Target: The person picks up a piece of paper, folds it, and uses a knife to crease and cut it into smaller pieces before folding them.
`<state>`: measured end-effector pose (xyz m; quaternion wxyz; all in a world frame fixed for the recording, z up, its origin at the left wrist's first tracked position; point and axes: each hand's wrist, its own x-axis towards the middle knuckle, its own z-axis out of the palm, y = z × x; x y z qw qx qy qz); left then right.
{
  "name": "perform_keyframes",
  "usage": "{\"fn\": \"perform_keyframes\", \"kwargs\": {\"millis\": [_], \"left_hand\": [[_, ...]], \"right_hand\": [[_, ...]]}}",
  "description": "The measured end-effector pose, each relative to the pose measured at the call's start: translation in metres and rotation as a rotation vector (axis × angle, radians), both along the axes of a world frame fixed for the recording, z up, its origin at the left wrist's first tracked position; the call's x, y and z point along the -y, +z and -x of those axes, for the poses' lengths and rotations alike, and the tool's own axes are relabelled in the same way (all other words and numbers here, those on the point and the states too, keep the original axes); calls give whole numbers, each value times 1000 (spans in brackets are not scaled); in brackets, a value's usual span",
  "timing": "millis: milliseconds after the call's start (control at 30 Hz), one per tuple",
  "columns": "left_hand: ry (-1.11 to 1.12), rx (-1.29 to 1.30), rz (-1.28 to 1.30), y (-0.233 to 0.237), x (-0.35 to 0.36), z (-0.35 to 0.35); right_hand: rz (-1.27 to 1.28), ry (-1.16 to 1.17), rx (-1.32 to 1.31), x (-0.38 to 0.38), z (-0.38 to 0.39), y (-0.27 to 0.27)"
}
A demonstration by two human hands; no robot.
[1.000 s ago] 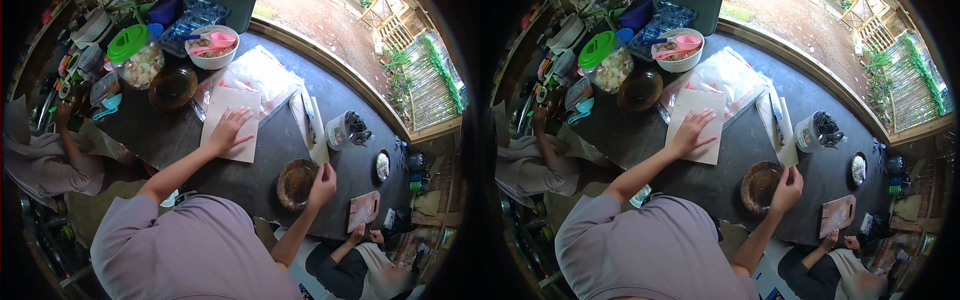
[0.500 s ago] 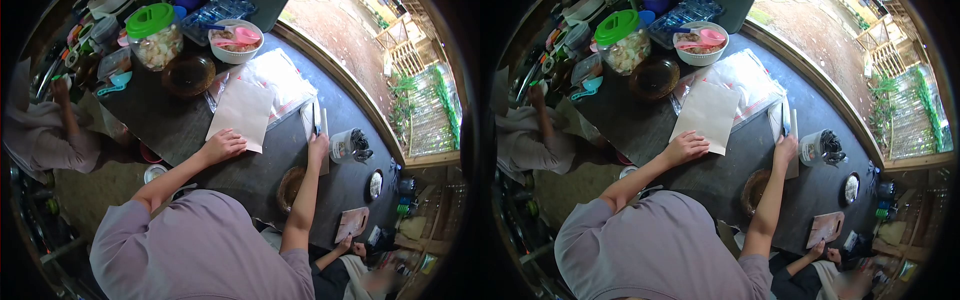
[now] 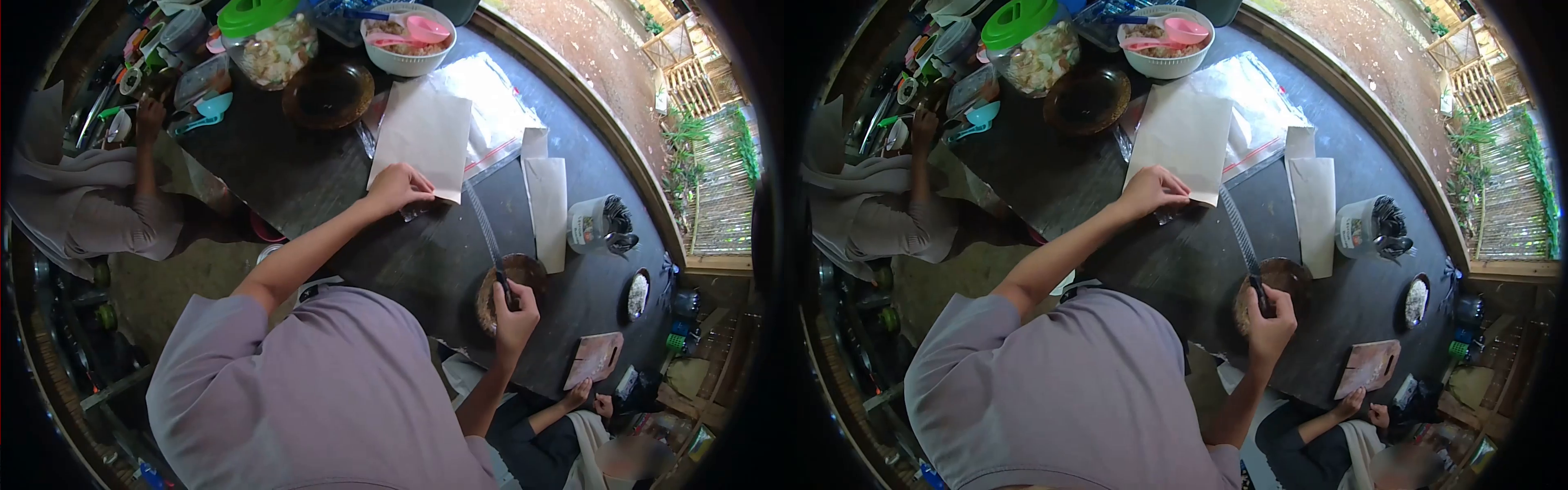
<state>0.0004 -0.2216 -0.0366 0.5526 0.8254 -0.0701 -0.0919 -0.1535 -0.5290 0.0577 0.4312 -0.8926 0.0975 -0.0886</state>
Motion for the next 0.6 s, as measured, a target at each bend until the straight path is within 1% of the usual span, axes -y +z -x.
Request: {"fn": "perform_keyframes", "kwargs": {"millis": [67, 100, 133, 200, 267, 333, 367, 433, 467, 533, 567, 600], "left_hand": [[-103, -54, 49, -8, -8, -14], [-149, 26, 51, -10, -11, -19], [-157, 30, 49, -11, -12, -23], [-163, -107, 35, -8, -14, -29], [-173, -104, 24, -1, -15, -29], [-115, -121, -78, 8, -11, -21], [-118, -121, -78, 8, -8, -16], [-67, 128, -218, 9, -5, -6], [-67, 128, -220, 7, -4, -2], [-47, 616, -322, -3, -1, 5], [-59, 670, -346, -8, 0, 9], [-59, 669, -345, -9, 2, 13]], "right_hand": [[1, 70, 21, -3, 15, -1], [8, 43, -38, -7, 21, 1], [6, 35, -34, -8, 26, 1], [34, 36, -20, -10, 34, -1], [44, 29, -8, -15, 36, -2], [175, 32, 56, -19, 40, -2], [175, 30, 56, -22, 42, 1], [347, 26, 85, -33, 42, 5], [345, 25, 86, -37, 42, 3], [441, 1, 120, -44, 40, -6], [474, 2, 105, -48, 40, -10], [475, 3, 105, -51, 38, -14]]}}
